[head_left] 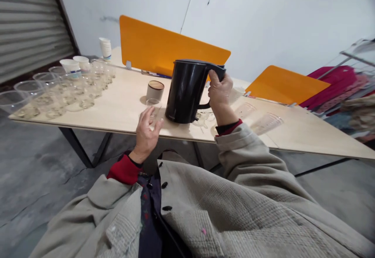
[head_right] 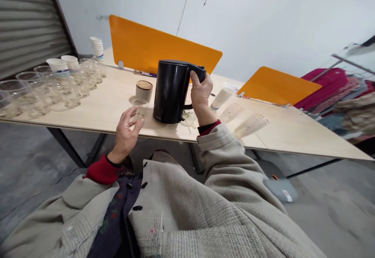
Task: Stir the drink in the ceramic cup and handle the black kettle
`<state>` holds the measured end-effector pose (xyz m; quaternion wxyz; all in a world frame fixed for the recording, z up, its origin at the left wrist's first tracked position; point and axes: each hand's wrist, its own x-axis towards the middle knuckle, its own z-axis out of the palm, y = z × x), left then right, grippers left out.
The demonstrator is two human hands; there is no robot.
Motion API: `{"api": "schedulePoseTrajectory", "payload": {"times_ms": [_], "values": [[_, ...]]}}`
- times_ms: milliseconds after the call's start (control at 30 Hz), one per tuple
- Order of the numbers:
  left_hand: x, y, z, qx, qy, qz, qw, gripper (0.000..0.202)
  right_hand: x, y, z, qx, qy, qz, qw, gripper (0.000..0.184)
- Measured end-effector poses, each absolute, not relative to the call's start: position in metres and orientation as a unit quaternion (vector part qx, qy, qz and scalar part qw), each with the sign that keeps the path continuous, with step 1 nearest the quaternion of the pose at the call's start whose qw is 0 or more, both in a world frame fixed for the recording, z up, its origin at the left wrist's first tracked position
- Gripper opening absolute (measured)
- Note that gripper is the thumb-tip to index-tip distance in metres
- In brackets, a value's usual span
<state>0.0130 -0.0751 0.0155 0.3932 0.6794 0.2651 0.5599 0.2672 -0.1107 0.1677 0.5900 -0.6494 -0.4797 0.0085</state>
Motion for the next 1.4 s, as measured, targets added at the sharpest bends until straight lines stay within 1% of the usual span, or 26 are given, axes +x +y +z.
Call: {"api": "schedulePoseTrajectory", "payload": {"times_ms": [133, 200, 267, 367, 467, 600, 767, 933, 1067, 1200, 1400], "values": [[0.003, -0.053, 0.007, 0.674, 0.296, 0.582, 0.345, 0.049, 0.303, -0.072, 0.147, -0.637, -0.448, -0.074, 0.623, 0.049], [0.000, -0.041, 0.000, 0.675, 0.310, 0.585, 0.326, 0.047, 0.327, -0.047, 0.132, -0.617, -0.416, -0.138, 0.654, 0.052], [-0.001, -0.030, -0.005, 0.680, 0.326, 0.580, 0.306, 0.047, 0.353, -0.021, 0.117, -0.594, -0.408, -0.175, 0.670, 0.058], [-0.004, -0.015, -0.012, 0.690, 0.349, 0.569, 0.280, 0.047, 0.387, 0.011, 0.103, -0.582, -0.414, -0.202, 0.670, 0.067], [-0.008, -0.004, -0.015, 0.697, 0.368, 0.555, 0.265, 0.046, 0.412, 0.032, 0.097, -0.596, -0.413, -0.217, 0.654, 0.069], [-0.013, 0.006, -0.020, 0.703, 0.392, 0.533, 0.260, 0.046, 0.436, 0.046, 0.098, -0.634, -0.397, -0.189, 0.636, 0.059], [-0.012, 0.013, -0.024, 0.709, 0.408, 0.514, 0.259, 0.047, 0.451, 0.056, 0.103, -0.662, -0.358, -0.133, 0.645, 0.044], [-0.012, 0.015, -0.025, 0.733, 0.421, 0.485, 0.224, 0.047, 0.453, 0.065, 0.109, -0.669, -0.341, -0.136, 0.646, 0.033], [-0.015, 0.012, -0.024, 0.751, 0.414, 0.478, 0.191, 0.047, 0.455, 0.070, 0.107, -0.669, -0.337, -0.151, 0.645, 0.028], [-0.015, 0.009, -0.024, 0.765, 0.403, 0.472, 0.170, 0.048, 0.460, 0.077, 0.103, -0.670, -0.279, -0.129, 0.676, 0.019], [-0.016, 0.006, -0.025, 0.773, 0.403, 0.459, 0.172, 0.050, 0.479, 0.083, 0.097, -0.660, -0.265, -0.125, 0.692, 0.020]]}}
